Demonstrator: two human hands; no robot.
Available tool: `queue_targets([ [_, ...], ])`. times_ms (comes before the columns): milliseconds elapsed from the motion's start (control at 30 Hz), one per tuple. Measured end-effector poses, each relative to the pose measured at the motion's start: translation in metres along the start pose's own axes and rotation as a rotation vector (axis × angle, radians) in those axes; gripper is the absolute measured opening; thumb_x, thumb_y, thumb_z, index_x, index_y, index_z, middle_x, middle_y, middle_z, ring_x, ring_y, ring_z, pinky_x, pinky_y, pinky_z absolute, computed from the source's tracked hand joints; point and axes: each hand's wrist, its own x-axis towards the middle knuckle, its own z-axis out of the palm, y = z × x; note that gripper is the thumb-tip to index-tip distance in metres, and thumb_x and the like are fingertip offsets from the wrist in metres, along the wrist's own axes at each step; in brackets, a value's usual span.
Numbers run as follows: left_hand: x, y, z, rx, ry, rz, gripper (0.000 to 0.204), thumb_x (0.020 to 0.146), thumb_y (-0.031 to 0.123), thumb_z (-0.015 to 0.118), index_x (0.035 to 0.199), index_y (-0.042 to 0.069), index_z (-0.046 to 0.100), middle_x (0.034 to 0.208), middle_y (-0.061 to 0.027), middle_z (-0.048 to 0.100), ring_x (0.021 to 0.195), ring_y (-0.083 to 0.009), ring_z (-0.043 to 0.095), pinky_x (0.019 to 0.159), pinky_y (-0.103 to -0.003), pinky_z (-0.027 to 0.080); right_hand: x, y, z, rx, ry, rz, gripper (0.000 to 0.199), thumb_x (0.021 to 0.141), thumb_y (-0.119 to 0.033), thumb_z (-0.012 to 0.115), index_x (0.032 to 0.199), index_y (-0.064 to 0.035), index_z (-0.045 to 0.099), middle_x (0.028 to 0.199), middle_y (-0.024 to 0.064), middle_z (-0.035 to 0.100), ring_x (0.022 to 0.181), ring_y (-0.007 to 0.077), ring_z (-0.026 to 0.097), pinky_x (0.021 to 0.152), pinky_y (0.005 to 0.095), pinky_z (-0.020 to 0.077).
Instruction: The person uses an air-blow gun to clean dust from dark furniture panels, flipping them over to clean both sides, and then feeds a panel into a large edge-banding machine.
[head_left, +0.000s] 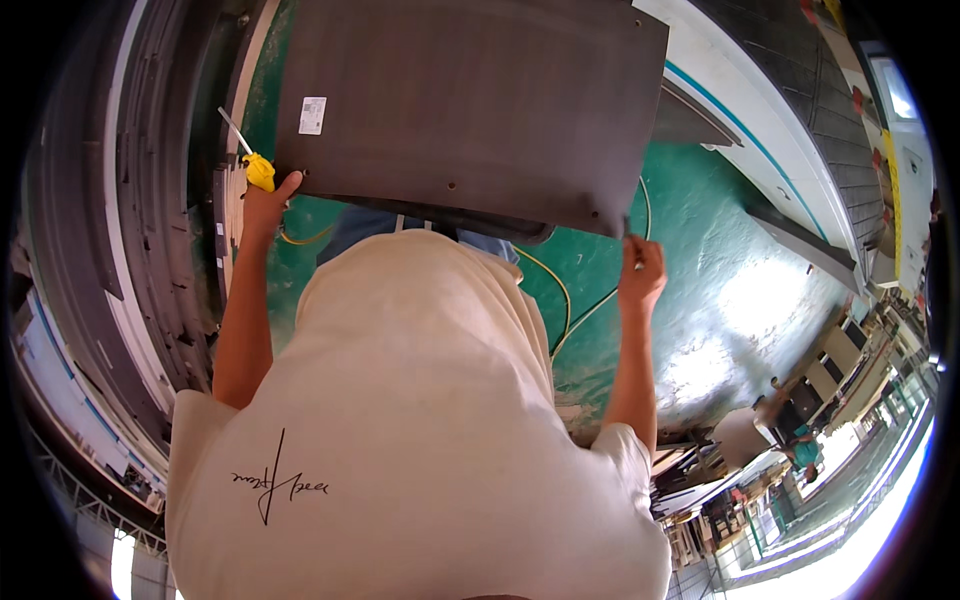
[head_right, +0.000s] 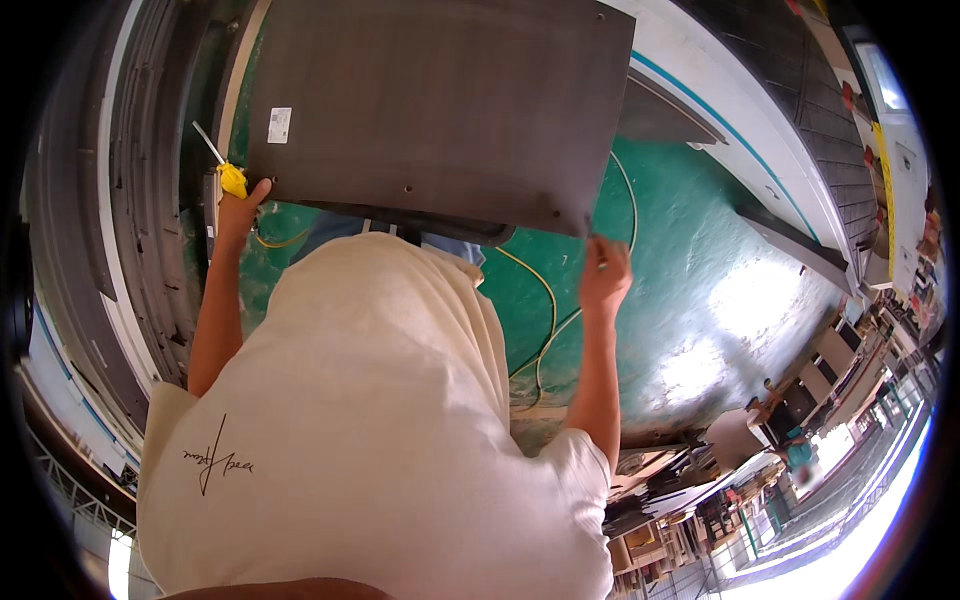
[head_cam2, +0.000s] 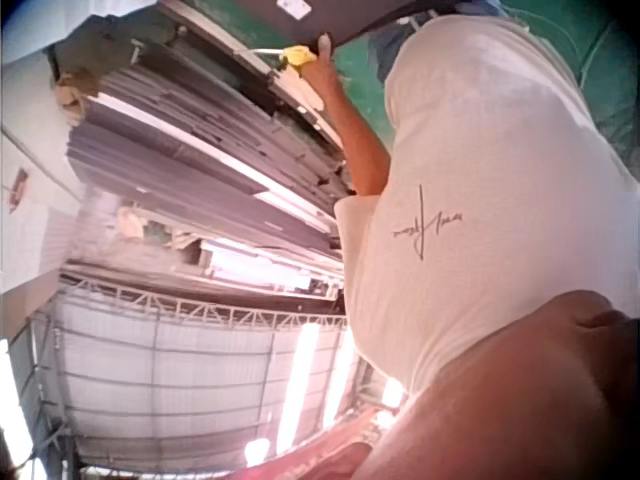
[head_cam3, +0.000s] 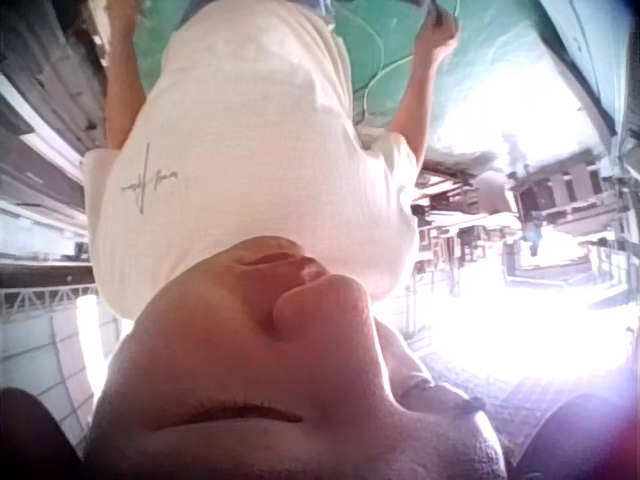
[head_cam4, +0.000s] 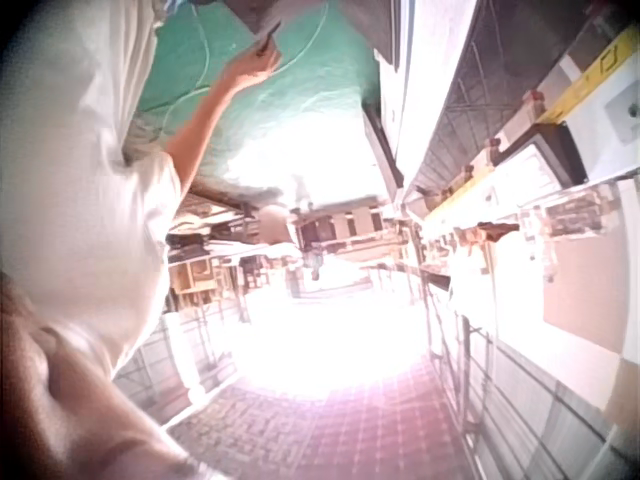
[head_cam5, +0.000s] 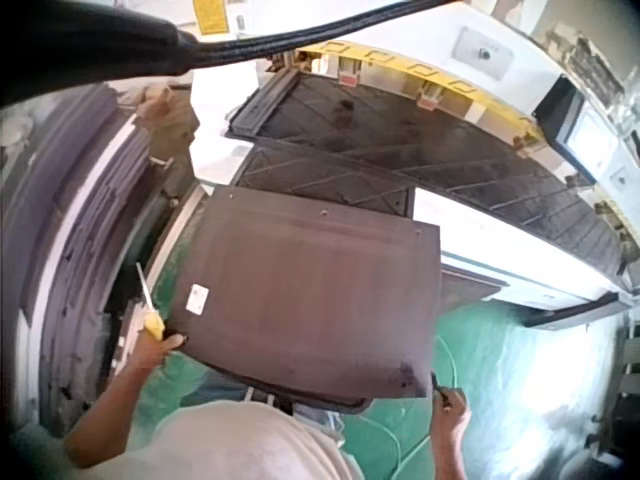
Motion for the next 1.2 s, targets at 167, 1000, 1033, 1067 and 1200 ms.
queue_targets([
  [167, 0.001, -0.005, -0.005, -0.204, -0.089, 0.142, 0.05, 0.084, 0.034, 0.088, 0.113, 0.0, 0.065, 0.095, -0.0029, 0.069, 0.081, -0.0137, 0.068, 0.073, -0.028, 0.054, 0.001, -0.009, 0.041, -0.178, 0.18, 0.021, 0.009, 0.093, -0.008, 0.071, 0.099, -0.003, 0.076, 0.085, 0.01, 0.062, 0.072, 0.0267, 0.06, 0.066, 0.0399, 0.0492],
  [1000, 0.108, -0.295, -0.268, 0.653, 0.019, 0.22, 0.024, 0.088, 0.011, 0.064, 0.11, 0.002, 0.063, 0.106, -0.0276, 0.069, 0.098, -0.0492, 0.066, 0.083, -0.056, 0.052, -0.072, -0.2, 0.22, -0.201, 0.358, 0.307, 0.025, 0.089, -0.022, 0.076, 0.104, -0.004, 0.081, 0.097, 0.0156, 0.079, 0.087, 0.0289, 0.076, 0.08, 0.0393, 0.059],
  [1033, 0.111, -0.307, -0.273, 0.682, 0.008, 0.167, 0.024, 0.088, 0.011, 0.064, 0.11, 0.002, 0.061, 0.107, -0.0285, 0.068, 0.099, -0.0493, 0.065, 0.083, -0.056, 0.052, -0.071, -0.194, 0.209, -0.253, 0.352, 0.344, 0.025, 0.089, -0.022, 0.075, 0.105, -0.0042, 0.081, 0.097, 0.0158, 0.079, 0.087, 0.0298, 0.076, 0.079, 0.0398, 0.0588],
  [1067, 0.11, -0.311, -0.275, 0.676, -0.005, 0.166, 0.026, 0.088, 0.01, 0.064, 0.111, 0.002, 0.059, 0.11, -0.0287, 0.067, 0.101, -0.0494, 0.064, 0.084, -0.056, 0.052, -0.073, -0.198, 0.212, -0.272, 0.337, 0.347, 0.024, 0.09, -0.023, 0.075, 0.103, -0.0042, 0.081, 0.096, 0.0159, 0.079, 0.085, 0.03, 0.075, 0.079, 0.0401, 0.0586],
  [1200, 0.108, -0.314, -0.269, 0.656, 0.049, 0.262, 0.032, 0.088, 0.011, 0.066, 0.115, 0.002, 0.053, 0.115, -0.0278, 0.06, 0.104, -0.0494, 0.062, 0.085, -0.056, 0.051, -0.091, -0.279, 0.305, -0.156, 0.272, 0.043, 0.017, 0.089, -0.018, 0.072, 0.095, -0.0034, 0.077, 0.089, 0.0146, 0.074, 0.08, 0.0297, 0.071, 0.075, 0.0402, 0.0572],
])
